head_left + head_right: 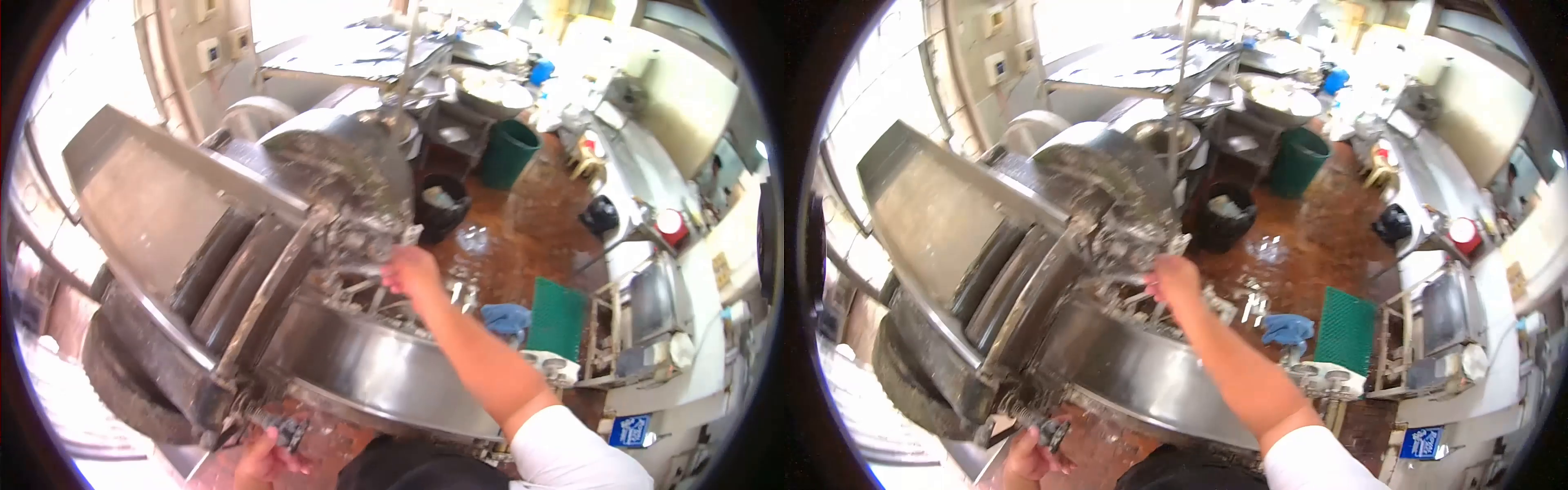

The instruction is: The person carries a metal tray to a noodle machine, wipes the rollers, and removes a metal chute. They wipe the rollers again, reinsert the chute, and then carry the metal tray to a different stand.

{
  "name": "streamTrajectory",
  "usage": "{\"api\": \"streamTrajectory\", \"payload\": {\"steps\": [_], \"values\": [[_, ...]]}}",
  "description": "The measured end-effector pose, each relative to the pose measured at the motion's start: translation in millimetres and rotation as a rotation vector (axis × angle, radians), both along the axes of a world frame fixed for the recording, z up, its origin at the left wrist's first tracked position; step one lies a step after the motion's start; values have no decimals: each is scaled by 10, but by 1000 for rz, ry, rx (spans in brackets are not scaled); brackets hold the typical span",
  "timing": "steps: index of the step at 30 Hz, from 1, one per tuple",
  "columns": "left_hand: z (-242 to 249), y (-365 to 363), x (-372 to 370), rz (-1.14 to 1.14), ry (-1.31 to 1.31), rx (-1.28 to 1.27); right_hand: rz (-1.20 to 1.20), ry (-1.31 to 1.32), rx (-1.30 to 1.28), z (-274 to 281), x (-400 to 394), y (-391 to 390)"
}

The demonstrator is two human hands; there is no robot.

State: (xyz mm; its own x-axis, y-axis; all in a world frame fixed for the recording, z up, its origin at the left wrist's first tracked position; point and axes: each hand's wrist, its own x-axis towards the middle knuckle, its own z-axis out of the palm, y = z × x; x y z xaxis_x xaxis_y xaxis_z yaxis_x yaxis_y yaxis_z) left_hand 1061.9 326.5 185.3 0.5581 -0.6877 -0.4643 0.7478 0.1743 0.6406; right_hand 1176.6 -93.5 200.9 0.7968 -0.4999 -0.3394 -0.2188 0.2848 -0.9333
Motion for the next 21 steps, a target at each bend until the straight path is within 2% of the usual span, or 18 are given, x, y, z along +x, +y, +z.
{"api": "streamTrajectory", "payload": {"steps": [1, 2, 3, 4, 5, 7, 9, 11, 12, 14, 15, 16, 18, 19, 20, 21], "values": [[103, -150, 29, 37, -64, -16, 5, -103, -347, 2, -127, 70], [172, -347, 54, 73, -126, -33, -63, -133, -945, -61, -161, 107], [119, -588, 85, 143, -203, -114, -34, -300, -1115, 24, -255, 146], [52, -686, 83, 104, -212, -144, 39, -387, -1203, 234, -305, 183], [-26, -721, 46, 207, -123, -281, 15, -395, -1326, 191, -247, 179], [-74, -726, 30, 337, -18, -435, 110, -307, -1251, 151, -207, 121], [-11, -667, -3, 300, -75, -344, 125, -314, -1244, 156, -146, 46], [129, -563, -36, 252, -127, -217, 146, -67, -878, 144, -46, -4], [207, -490, -56, 225, -157, -147, 149, -75, -869, 131, 34, -11], [356, -331, -77, 170, -198, 5, 75, 53, 218, 37, 194, -42], [384, -234, -88, 101, -173, 135, 77, 85, 375, -22, 231, -54], [217, -115, -71, 101, -178, 146, 79, 80, 386, -32, 234, -42], [-210, 102, -54, 16, 44, -44, 65, 73, 371, -28, 207, -41], [16, -33, -72, 63, 45, 48, 76, 96, 285, 18, 150, -71], [-134, 56, -37, 80, 49, 57, 93, 102, 294, -20, 62, -67], [-428, 174, 45, 10, 5, -55, 45, 19, -280, -62, -38, -54]]}}
